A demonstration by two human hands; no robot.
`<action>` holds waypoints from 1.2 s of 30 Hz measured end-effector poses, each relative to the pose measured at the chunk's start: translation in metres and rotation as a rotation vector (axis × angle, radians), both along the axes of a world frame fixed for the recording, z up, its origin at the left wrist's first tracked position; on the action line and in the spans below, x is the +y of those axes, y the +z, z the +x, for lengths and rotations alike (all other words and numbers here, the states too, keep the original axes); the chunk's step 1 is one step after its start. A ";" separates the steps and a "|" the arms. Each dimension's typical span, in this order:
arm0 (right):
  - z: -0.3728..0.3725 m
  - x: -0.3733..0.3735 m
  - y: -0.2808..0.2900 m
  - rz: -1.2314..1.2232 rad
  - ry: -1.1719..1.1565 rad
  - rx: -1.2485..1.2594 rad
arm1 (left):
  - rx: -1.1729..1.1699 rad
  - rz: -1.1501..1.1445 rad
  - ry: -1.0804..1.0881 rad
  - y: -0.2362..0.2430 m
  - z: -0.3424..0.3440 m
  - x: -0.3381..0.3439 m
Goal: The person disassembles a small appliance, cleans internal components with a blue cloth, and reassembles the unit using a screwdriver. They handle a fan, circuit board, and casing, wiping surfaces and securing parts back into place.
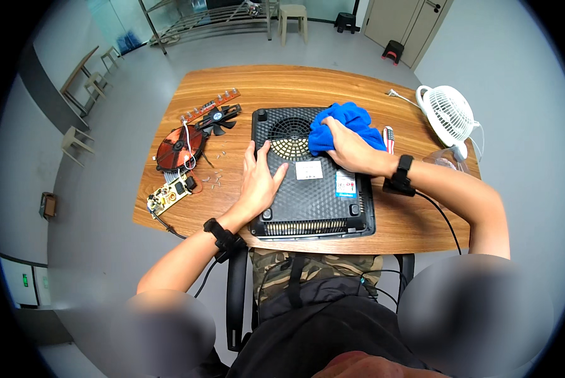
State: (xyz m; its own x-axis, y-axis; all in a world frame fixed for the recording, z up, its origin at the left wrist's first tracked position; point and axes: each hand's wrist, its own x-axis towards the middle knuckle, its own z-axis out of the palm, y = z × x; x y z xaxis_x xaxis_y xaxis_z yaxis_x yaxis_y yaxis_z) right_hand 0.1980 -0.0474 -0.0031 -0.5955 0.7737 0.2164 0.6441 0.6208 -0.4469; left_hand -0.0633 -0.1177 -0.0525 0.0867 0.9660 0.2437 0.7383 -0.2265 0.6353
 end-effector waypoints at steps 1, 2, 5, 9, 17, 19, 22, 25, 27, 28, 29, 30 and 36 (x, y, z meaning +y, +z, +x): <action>-0.001 0.010 -0.007 0.018 0.021 0.003 | 0.000 0.001 -0.004 0.001 -0.001 -0.001; -0.002 0.021 -0.013 0.036 0.041 0.006 | 0.000 -0.016 -0.005 0.003 0.000 -0.001; -0.004 0.048 -0.031 0.064 0.077 0.006 | 0.004 -0.051 0.002 0.005 0.002 -0.001; -0.025 0.053 -0.014 -0.062 0.021 0.004 | 0.013 -0.067 0.053 0.006 0.004 0.000; -0.032 0.022 -0.002 0.009 0.066 -0.006 | 0.019 -0.006 0.058 0.003 0.009 0.005; -0.038 -0.002 0.016 -0.100 0.049 -0.080 | 0.020 0.007 0.067 0.000 0.006 0.003; -0.037 0.004 0.008 -0.055 0.051 -0.041 | 0.021 0.016 0.051 -0.001 0.006 0.003; -0.041 0.029 -0.006 0.024 0.035 -0.007 | 0.022 -0.008 0.027 0.003 0.006 0.004; -0.053 0.046 -0.008 0.016 0.011 -0.037 | 0.032 -0.022 0.031 0.003 0.005 0.002; -0.056 0.056 -0.009 0.018 0.038 -0.023 | 0.032 -0.034 0.023 0.002 0.005 0.003; -0.060 0.064 -0.010 -0.008 0.041 -0.049 | 0.030 -0.039 0.025 0.002 0.004 0.003; -0.067 0.068 -0.006 -0.032 0.045 -0.076 | 0.026 -0.043 0.028 0.002 0.004 0.004; -0.096 0.083 0.003 -0.016 0.212 0.010 | -0.035 -0.065 0.038 -0.003 0.003 0.006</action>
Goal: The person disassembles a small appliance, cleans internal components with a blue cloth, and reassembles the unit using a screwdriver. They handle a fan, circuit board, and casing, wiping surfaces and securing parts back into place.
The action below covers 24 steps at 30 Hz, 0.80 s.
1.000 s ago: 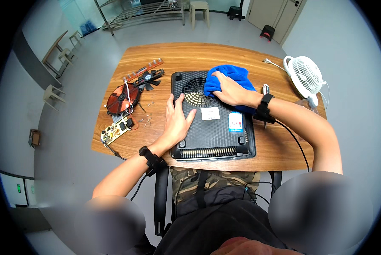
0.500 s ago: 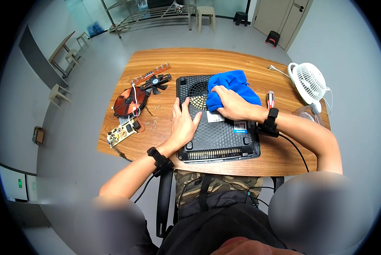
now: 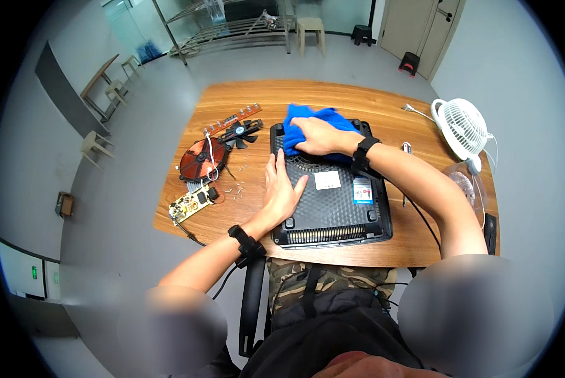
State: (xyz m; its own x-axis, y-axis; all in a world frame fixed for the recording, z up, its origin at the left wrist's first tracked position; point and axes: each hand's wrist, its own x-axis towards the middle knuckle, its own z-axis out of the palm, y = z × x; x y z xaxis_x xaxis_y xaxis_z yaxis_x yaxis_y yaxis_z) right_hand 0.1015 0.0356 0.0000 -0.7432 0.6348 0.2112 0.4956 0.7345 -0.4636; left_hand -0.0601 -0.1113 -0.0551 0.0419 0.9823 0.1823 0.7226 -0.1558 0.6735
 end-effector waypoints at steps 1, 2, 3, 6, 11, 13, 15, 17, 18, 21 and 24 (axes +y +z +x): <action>-0.009 -0.003 0.001 0.029 0.039 -0.038 | -0.029 0.008 0.004 -0.002 0.000 0.001; -0.015 -0.007 0.003 0.028 0.033 -0.093 | -0.057 0.017 0.009 -0.003 -0.001 0.002; -0.019 -0.016 0.007 0.020 0.025 -0.150 | -0.088 0.020 0.010 -0.004 0.001 0.001; -0.013 -0.029 0.012 0.044 0.096 -0.192 | -0.115 0.053 0.023 -0.002 0.001 0.000; 0.007 -0.060 0.017 0.062 0.287 -0.208 | -0.167 0.102 -0.015 -0.003 -0.001 -0.001; 0.020 -0.071 0.018 0.049 0.291 -0.141 | -0.173 0.101 -0.024 -0.003 -0.002 -0.001; 0.036 -0.086 0.020 -0.011 0.239 -0.143 | -0.172 0.087 -0.039 -0.002 -0.002 -0.001; 0.048 -0.095 0.022 0.019 0.281 -0.124 | -0.136 0.112 -0.023 -0.007 -0.005 0.000; 0.055 -0.103 0.027 -0.037 0.247 -0.165 | -0.128 0.117 -0.029 -0.005 -0.004 0.000; 0.079 -0.109 0.033 -0.140 0.188 -0.237 | -0.094 0.104 -0.038 -0.007 -0.005 0.000; 0.092 -0.103 0.031 -0.129 0.171 -0.267 | -0.079 0.058 -0.034 -0.007 -0.005 -0.002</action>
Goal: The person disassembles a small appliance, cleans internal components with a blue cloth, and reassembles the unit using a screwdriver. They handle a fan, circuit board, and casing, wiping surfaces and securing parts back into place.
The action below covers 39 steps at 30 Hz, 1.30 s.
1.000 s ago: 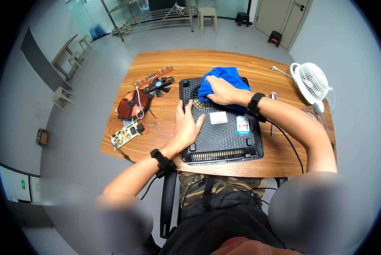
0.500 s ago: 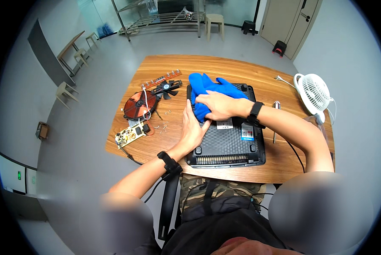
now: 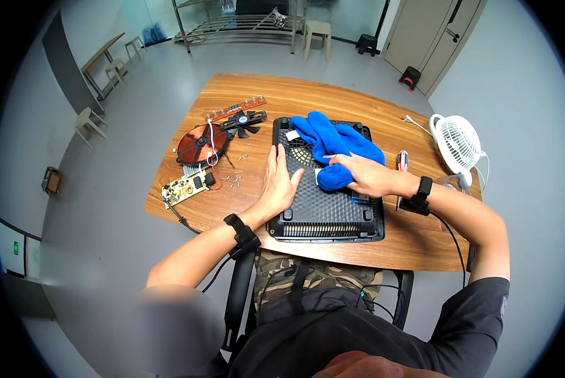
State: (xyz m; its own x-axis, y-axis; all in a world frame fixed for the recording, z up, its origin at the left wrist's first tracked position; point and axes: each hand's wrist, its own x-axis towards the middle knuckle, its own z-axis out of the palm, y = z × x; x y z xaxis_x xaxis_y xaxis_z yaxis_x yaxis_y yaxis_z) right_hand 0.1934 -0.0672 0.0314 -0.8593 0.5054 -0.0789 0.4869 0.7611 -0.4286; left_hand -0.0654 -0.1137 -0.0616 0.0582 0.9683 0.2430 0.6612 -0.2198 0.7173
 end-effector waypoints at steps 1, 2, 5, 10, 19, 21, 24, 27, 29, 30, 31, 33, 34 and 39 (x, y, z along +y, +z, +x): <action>0.001 0.003 -0.001 0.021 -0.008 -0.004 | 0.000 -0.003 0.008 -0.002 0.000 0.000; 0.000 0.007 -0.003 -0.004 -0.024 -0.004 | -0.001 -0.006 0.015 -0.004 -0.001 0.001; -0.013 0.012 -0.003 -0.020 -0.074 -0.013 | 0.029 0.015 0.035 -0.005 0.002 0.002; -0.023 -0.002 -0.010 0.008 -0.022 -0.046 | 0.051 0.053 0.049 -0.014 0.002 0.007; -0.001 -0.082 0.009 -0.027 0.277 0.000 | -0.028 0.053 0.032 -0.009 0.000 0.004; 0.008 -0.084 0.014 -0.038 0.280 0.022 | -0.017 0.043 0.023 -0.008 -0.002 0.003; 0.017 -0.080 0.016 0.001 0.170 -0.032 | 0.004 0.041 0.003 -0.006 -0.003 0.003; 0.031 -0.055 0.004 0.098 0.028 -0.051 | 0.009 0.051 -0.020 -0.004 -0.002 0.002; 0.033 -0.036 0.001 0.163 -0.108 -0.096 | 0.008 0.048 -0.012 -0.004 -0.005 0.002; 0.036 -0.028 0.000 0.070 -0.161 -0.035 | 0.014 0.047 -0.008 -0.004 -0.005 0.003; 0.040 -0.020 -0.008 0.102 -0.114 0.055 | 0.019 0.048 -0.005 -0.006 -0.004 0.003; 0.042 -0.023 -0.018 0.122 -0.123 0.114 | 0.030 0.058 0.007 -0.009 -0.002 0.005; 0.042 -0.028 -0.019 0.115 -0.117 0.136 | 0.035 0.068 0.016 -0.011 0.000 0.005; 0.043 -0.067 -0.011 0.015 -0.095 0.108 | 0.036 0.090 0.064 -0.011 0.005 0.005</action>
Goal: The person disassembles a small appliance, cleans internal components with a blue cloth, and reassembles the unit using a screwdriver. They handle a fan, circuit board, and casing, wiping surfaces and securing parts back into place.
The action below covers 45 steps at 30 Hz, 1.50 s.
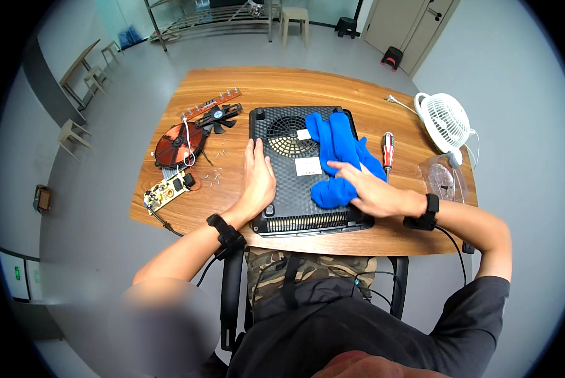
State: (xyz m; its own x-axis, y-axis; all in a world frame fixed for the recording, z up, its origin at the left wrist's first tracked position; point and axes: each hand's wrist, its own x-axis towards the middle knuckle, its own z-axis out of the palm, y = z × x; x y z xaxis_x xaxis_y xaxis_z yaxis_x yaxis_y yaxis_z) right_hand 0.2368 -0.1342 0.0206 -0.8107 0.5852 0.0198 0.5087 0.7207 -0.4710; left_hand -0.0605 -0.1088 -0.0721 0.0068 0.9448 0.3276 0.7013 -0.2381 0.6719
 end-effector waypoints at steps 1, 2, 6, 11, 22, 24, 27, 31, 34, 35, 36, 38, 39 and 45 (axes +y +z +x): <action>-0.005 -0.012 0.010 -0.024 0.011 -0.059 | -0.006 0.015 0.014 -0.002 -0.002 -0.001; -0.009 -0.021 0.018 -0.085 -0.002 -0.096 | -0.011 0.029 0.029 -0.005 -0.004 -0.002; -0.010 -0.052 0.032 -0.001 0.101 -0.233 | -0.008 0.026 0.005 0.001 0.000 -0.003; -0.033 -0.053 0.017 0.223 0.390 -0.290 | -0.013 -0.014 -0.014 0.005 -0.003 -0.003; -0.036 -0.036 0.006 0.453 0.489 -0.250 | -0.019 0.019 -0.049 -0.002 -0.010 0.000; -0.016 -0.033 0.012 0.421 0.494 -0.257 | -0.053 -0.011 -0.063 0.005 -0.007 -0.003; -0.005 -0.031 0.014 0.370 0.487 -0.253 | -0.034 -0.007 -0.028 -0.001 -0.007 -0.002; -0.032 -0.032 0.006 0.422 0.489 -0.224 | -0.038 -0.024 -0.015 0.000 -0.006 -0.002; -0.074 -0.039 -0.010 0.518 0.495 -0.110 | -0.025 0.063 -0.034 -0.012 -0.008 0.005; -0.086 -0.039 -0.013 0.498 0.479 -0.012 | -0.050 0.028 -0.074 -0.012 -0.010 0.005; -0.097 -0.039 -0.016 0.476 0.470 0.086 | -0.075 0.007 -0.108 -0.008 -0.013 0.003; -0.106 -0.042 -0.019 0.444 0.454 0.063 | -0.125 -0.038 -0.182 0.001 -0.018 0.000; -0.109 -0.044 -0.020 0.452 0.455 0.072 | -0.200 -0.036 -0.211 -0.002 -0.022 0.002; -0.117 -0.043 -0.005 0.461 0.456 -0.011 | -0.286 -0.132 -0.210 -0.006 -0.043 0.022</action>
State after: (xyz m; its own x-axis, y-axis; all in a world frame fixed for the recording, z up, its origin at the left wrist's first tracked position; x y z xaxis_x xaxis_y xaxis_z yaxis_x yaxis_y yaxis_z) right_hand 0.1203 -0.1772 0.0155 -0.9774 0.1156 0.1771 0.1068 0.9926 -0.0584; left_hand -0.1031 -0.0864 -0.0784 0.1306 0.9668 0.2197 0.4265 -0.2548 0.8679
